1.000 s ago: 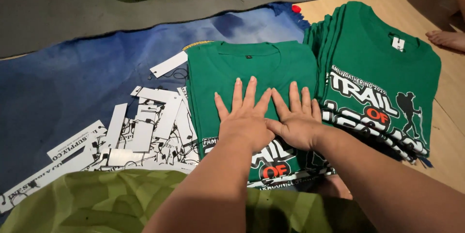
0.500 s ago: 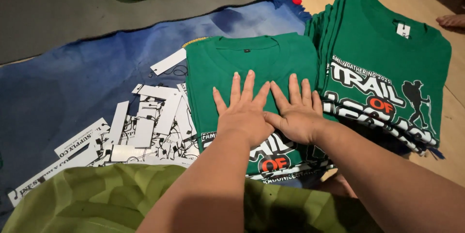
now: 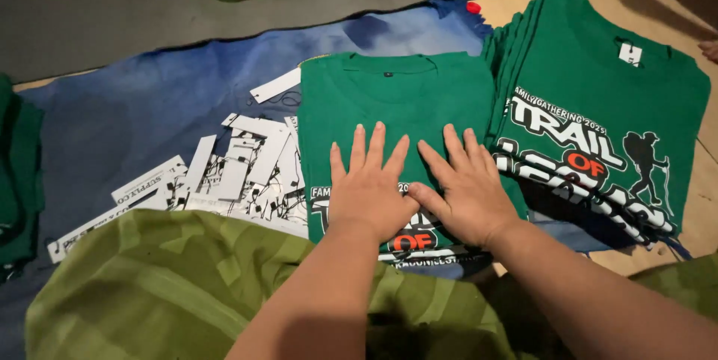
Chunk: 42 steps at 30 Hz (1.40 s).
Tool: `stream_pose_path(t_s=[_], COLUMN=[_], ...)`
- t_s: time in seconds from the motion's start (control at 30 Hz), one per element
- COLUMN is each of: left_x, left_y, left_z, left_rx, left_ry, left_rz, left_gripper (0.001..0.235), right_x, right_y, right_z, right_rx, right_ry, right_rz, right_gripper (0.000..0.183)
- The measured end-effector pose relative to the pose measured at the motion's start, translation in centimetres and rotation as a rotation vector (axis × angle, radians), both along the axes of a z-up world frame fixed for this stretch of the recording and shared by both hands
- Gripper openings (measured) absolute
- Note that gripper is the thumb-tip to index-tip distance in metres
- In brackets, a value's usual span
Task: The person attaches white rectangular tags to the collar area of green t-shirts using a black elastic string. They thread the string through the tag and the shirt's fabric, then tie it securely. The person handles the shirts and tags by hand, folding the shirts and placing them in a stack after each tag is attached.
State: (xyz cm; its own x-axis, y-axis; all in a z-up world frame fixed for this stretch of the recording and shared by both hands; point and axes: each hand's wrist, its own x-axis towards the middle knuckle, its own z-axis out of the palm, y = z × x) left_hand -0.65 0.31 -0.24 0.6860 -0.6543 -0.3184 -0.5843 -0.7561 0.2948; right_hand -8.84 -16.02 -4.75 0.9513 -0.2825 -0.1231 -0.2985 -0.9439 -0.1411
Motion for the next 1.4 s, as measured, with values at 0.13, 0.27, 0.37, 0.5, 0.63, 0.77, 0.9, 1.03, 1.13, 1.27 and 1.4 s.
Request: stream_pose_path(t_s=[0.13,0.27,0.37,0.5,0.63,0.77,0.9,1.03,1.13,1.27,1.4], left_x=[-0.9,-1.7,-2.2,-2.2,-2.3,-2.3,-3.0,-3.2,-2.9,-2.0,-1.6], left_y=[0.5,1.8,2.9,3.0,2.5,2.1,2.0,1.0,0.5,0.5,0.4], left_z=[-0.2,0.5,2.1,1.6,1.6,2.1,2.9,1.0,0.1,0.2,0.4], left_rx=[0.013,0.051,0.085,0.156,0.17,0.21,0.263,0.267,0.253,0.215,0.203], left_ry=[-0.029,-0.067,-0.06,-0.093,-0.098,-0.093,-0.086,-0.134,-0.167,-0.124,-0.08], left_rz=[-0.004,-0.111,-0.207,-0.284,-0.272,-0.278,-0.264,-0.243,-0.252,-0.262,-0.26], left_gripper=[0.08,0.087,0.108,0.124,0.118,0.119,0.127,0.123,0.117,0.113,0.113], right_x=[-0.7,-1.7,-2.2,-2.3,-2.6,-2.6,-2.6,-2.5,-2.8,-3.5,-3.9], right_y=[0.1,0.0,-0.5,-0.5,-0.6,-0.5,0.6,1.0,1.5,1.9,1.6], right_z=[0.0,-0.9,-1.8,-1.8,-1.4,-2.0,-0.8,-0.2,0.1,-0.2,-0.9], right_rx=[-0.002,-0.054,-0.114,-0.17,-0.212,-0.364,-0.392,-0.374,-0.374,-0.437,-0.531], right_ry=[-0.007,-0.069,-0.123,-0.129,-0.082,-0.068,0.022,0.08,0.101,-0.011,-0.105], right_rz=[0.037,0.192,0.296,0.343,0.42,0.442,0.405,0.38,0.352,0.388,0.413], right_gripper=[0.082,0.09,0.105,0.121,0.14,0.152,0.152,0.158,0.147,0.126,0.13])
